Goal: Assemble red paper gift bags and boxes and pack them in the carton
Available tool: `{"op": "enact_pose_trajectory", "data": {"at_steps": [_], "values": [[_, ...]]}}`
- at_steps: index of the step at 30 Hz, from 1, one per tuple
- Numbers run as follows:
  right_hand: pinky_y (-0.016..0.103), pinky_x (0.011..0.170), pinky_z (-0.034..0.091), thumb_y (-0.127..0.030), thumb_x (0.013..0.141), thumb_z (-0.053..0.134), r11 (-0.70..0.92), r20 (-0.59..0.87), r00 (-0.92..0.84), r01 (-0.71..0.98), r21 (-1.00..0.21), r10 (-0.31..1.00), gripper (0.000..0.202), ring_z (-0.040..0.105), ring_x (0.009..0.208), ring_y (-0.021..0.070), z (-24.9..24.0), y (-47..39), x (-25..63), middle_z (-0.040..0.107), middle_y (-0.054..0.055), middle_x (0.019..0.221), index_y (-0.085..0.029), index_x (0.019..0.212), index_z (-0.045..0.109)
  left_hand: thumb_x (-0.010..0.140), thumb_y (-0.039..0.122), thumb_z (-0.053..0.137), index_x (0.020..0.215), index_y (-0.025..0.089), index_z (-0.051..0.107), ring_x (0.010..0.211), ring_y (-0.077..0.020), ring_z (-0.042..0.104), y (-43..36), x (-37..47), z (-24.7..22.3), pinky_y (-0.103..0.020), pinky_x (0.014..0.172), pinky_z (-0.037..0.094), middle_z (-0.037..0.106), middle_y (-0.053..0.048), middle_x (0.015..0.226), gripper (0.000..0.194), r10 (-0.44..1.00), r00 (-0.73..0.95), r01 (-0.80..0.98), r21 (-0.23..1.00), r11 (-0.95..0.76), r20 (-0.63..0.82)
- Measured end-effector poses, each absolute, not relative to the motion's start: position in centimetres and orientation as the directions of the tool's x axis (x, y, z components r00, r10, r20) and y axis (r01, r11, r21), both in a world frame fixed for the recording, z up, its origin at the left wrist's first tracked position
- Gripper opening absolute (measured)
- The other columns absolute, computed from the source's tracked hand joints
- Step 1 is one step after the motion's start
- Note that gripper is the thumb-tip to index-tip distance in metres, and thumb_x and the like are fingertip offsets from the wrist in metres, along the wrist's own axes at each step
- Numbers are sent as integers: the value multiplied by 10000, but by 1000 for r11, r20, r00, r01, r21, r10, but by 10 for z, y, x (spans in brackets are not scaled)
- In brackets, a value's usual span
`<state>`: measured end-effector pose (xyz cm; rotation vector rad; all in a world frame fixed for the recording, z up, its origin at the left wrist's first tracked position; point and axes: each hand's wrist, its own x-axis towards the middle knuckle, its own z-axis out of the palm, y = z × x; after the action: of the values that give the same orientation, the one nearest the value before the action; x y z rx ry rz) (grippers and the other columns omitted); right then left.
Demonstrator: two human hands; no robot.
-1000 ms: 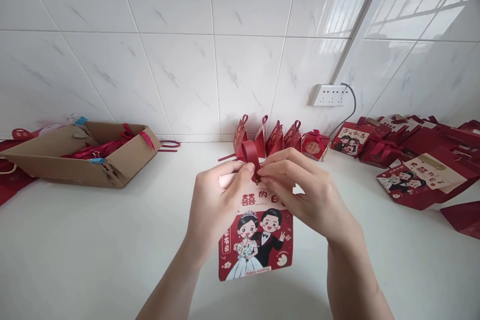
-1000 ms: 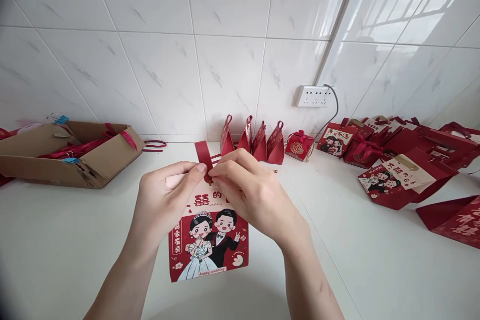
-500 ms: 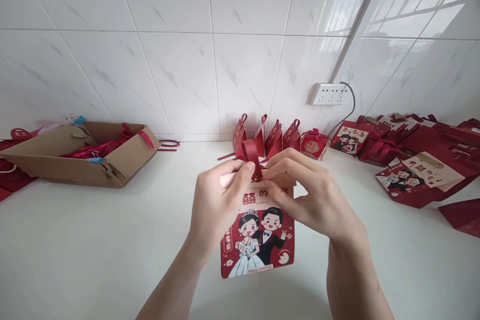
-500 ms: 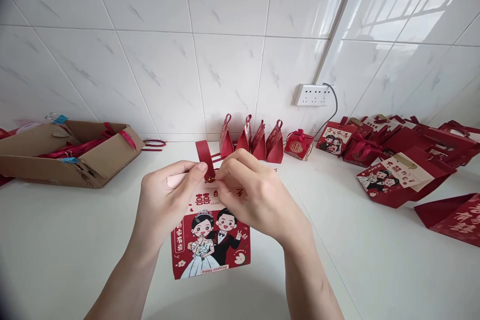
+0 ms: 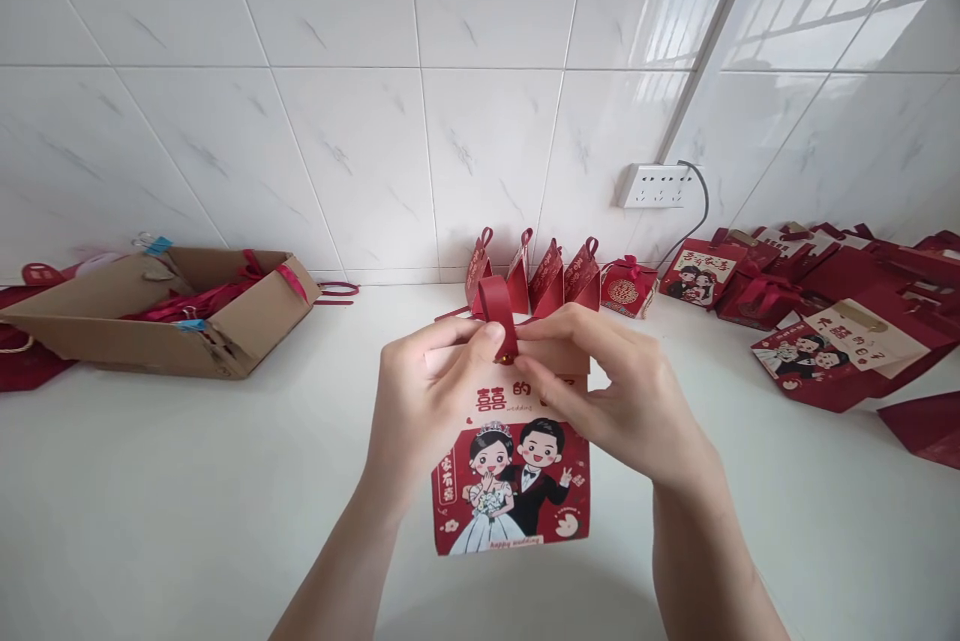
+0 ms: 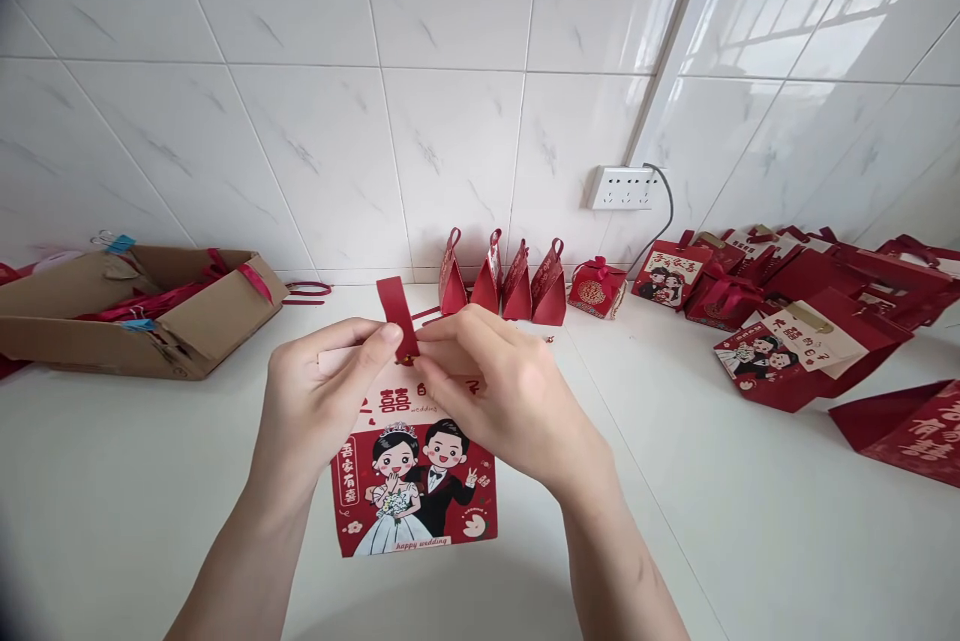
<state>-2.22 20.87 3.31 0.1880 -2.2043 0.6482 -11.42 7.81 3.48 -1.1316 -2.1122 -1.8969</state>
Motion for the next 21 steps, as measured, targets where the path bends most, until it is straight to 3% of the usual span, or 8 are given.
{"op": "enact_pose_trajectory", "data": {"at_steps": [7,11,13,15,21], "values": [[210,495,394,-104,851,569,770,651,-745,-327,-547,146,93,461,531,89,34,209,-17,572,-29,681,-185,849,523,868,304,595,698,196,690,487,-88,536,76,-114,32,-174,442,389,621,33,557,223,513,-658,631,776,-26,552],[199,459,378,-154,881,560,655,588,-784,-341,-675,198,85,435,497,96,33,206,-15,539,-52,604,-198,937,512,851,299,608,669,192,672,451,-86,517,76,-108,33,-180,426,390,581,41,500,221,457,-656,663,748,-32,601],[191,463,361,-183,897,565,638,566,-798,-328,-696,208,32,421,499,89,34,205,-14,525,-57,582,-194,886,537,831,277,625,641,190,654,461,-88,519,76,-104,35,-178,443,409,569,42,494,210,413,-695,637,770,-26,589],[185,483,354,-195,903,569,649,575,-789,-323,-689,217,103,430,529,81,36,204,-14,541,-45,613,-184,802,559,811,273,642,618,188,623,477,-89,522,76,-102,36,-173,458,421,565,42,501,212,386,-745,581,813,-26,544],[185,391,230,-227,919,535,553,530,-789,-304,-775,309,173,292,452,71,37,200,-17,399,-70,516,-183,752,514,786,316,643,700,191,610,571,-105,556,74,-109,36,-174,513,444,615,23,627,155,518,-702,532,844,-75,489]]}}
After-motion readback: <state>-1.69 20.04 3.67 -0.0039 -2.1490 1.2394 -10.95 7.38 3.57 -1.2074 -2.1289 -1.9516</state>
